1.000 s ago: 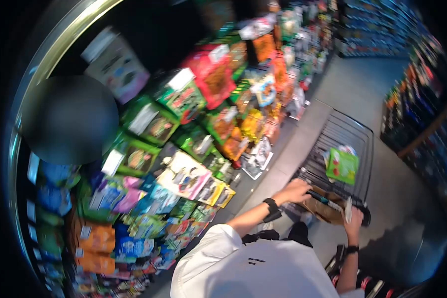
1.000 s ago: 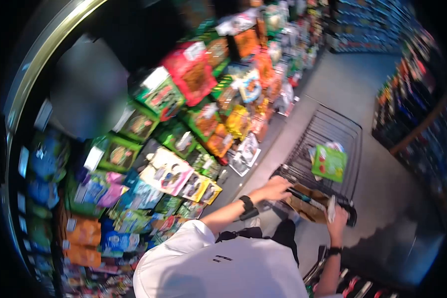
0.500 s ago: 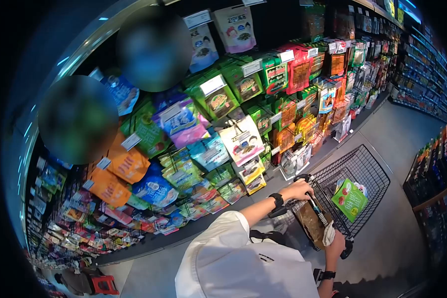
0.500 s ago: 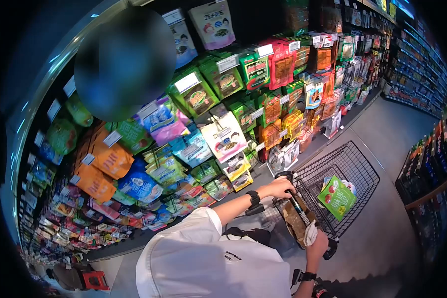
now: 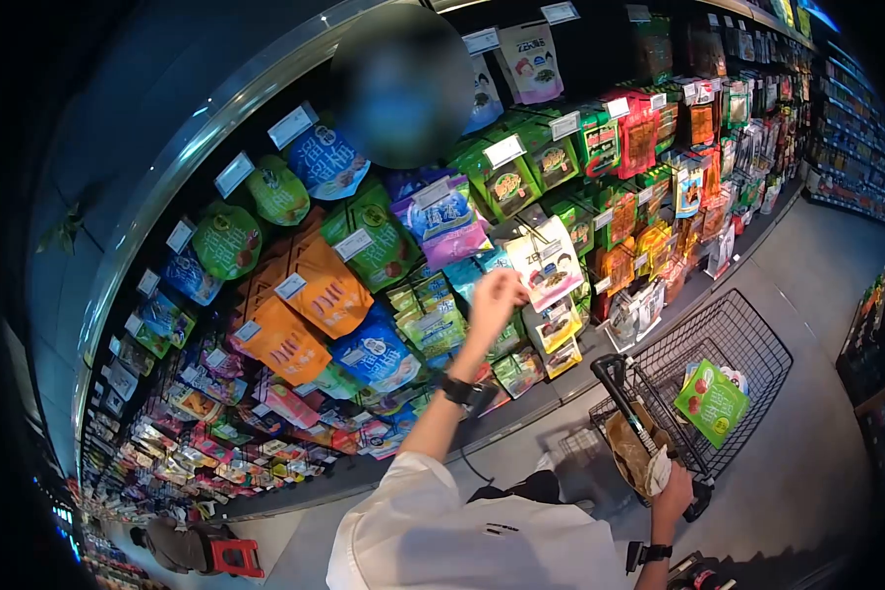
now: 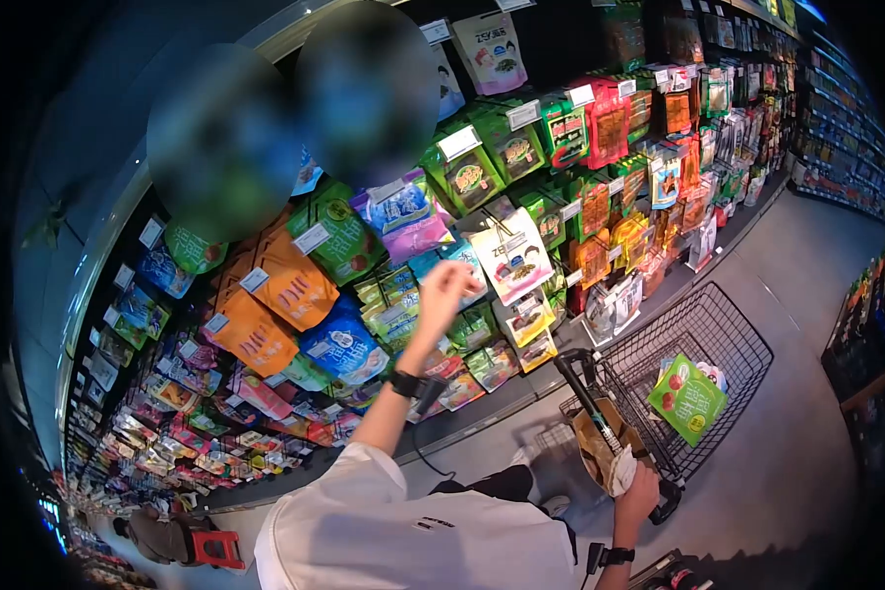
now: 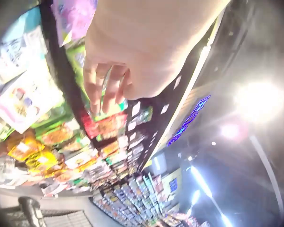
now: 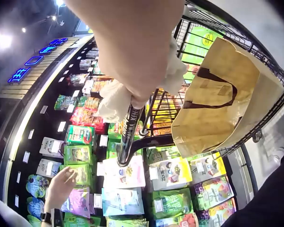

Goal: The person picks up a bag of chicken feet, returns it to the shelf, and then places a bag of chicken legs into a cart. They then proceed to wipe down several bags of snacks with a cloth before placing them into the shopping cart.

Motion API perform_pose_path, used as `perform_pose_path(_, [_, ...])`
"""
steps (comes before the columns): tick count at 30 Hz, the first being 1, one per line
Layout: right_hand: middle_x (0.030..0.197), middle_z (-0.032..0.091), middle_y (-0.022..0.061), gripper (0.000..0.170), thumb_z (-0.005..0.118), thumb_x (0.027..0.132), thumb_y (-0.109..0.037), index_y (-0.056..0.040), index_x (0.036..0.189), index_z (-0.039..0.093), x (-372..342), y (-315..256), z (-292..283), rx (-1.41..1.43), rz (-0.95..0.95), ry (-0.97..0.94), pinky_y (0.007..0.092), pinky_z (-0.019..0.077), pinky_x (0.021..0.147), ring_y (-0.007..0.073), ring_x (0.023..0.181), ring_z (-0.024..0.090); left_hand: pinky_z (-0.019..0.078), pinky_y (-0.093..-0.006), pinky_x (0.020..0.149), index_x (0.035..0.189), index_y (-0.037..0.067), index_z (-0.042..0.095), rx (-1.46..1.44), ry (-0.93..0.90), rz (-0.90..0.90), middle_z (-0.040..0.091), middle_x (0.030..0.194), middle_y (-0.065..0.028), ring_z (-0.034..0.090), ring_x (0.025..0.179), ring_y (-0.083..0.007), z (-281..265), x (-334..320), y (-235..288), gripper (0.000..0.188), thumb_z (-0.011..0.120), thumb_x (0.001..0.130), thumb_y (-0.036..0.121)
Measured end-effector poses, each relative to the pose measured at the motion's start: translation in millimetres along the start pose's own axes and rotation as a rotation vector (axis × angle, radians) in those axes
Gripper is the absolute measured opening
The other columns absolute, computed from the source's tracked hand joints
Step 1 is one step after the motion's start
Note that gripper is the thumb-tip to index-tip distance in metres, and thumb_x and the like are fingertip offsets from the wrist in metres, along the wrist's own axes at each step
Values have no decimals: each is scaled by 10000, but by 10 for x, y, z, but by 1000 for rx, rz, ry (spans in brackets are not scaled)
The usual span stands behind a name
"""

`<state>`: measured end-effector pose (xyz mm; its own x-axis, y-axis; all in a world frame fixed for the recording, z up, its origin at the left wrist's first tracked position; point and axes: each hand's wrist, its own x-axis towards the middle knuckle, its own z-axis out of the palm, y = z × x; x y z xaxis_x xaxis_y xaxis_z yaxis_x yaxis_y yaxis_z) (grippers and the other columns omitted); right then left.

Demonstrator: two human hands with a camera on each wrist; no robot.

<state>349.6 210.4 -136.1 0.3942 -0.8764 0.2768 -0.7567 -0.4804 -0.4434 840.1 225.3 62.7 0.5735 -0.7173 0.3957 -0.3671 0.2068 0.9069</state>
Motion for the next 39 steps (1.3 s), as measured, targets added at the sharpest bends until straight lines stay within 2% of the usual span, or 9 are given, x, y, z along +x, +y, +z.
perform_pose_path(4, [959,577,155,446,684,702,15,-31,1139,610,-114,-171,-31,23,-32,52,469,472,811,385,958,580,555,-272,691,1086,-20,627,-13,277,216,703,864,-101,689,762,-157,-804,352,420,217,523,1068,171])
perform_pose_path(8, [965,585,152,428,679,722,-4,-46,1143,620,-219,-236,74,0,2,49,458,465,831,382,982,577,530,-258,782,1148,-32,608,92,530,412,667,921,-70,665,852,-132,-1297,789,726,211,531,1065,146])
perform_pose_path(14, [962,626,163,338,688,782,-52,-48,1116,638,-323,-351,81,117,46,93,469,462,812,395,956,586,558,-345,929,1330,-116,506,-129,466,353,646,1176,-166,647,1103,-206,-1689,1560,650,410,613,1026,137])
perform_pose_path(19, [1069,661,193,368,648,841,-43,-26,1209,639,-400,-428,-80,223,190,39,449,476,917,400,1061,605,566,-310,864,1308,-91,496,-323,368,264,629,1016,-47,604,900,-108,-1710,2075,649,451,691,973,141])
perform_pose_path(22, [1067,656,192,356,632,850,-29,-14,1206,632,-399,-592,-226,172,198,46,449,474,913,407,1054,601,551,-288,790,1298,-79,512,-285,476,149,643,983,-27,605,865,-88,-1645,2262,727,458,715,947,135])
perform_pose_path(23, [1062,644,194,359,634,839,-11,-6,1198,626,-438,-558,-188,161,190,81,453,471,906,411,1034,600,520,-264,727,1251,-51,563,-206,483,156,655,982,-22,604,848,-78,-1621,2288,753,393,704,950,159])
perform_pose_path(27, [1070,630,201,341,629,826,35,3,1165,627,-346,-761,-367,229,245,31,420,484,875,413,999,608,522,-279,769,1144,15,636,-318,308,198,681,1053,-45,643,909,-116,-1595,2365,755,234,600,1013,205])
perform_pose_path(34, [1016,593,198,258,588,861,52,27,1116,605,131,-1111,-673,343,206,190,381,479,819,401,928,592,524,-395,996,1345,3,495,-740,79,345,596,1322,-122,623,1161,-232,-1254,1867,1248,296,444,1083,132])
perform_pose_path(39, [1056,616,166,245,575,952,-18,28,1192,589,345,-1172,-766,412,270,235,344,470,877,306,974,607,511,-311,936,1352,14,465,-581,88,332,587,1253,-82,600,1078,-142,-909,1669,1358,285,416,1090,114])
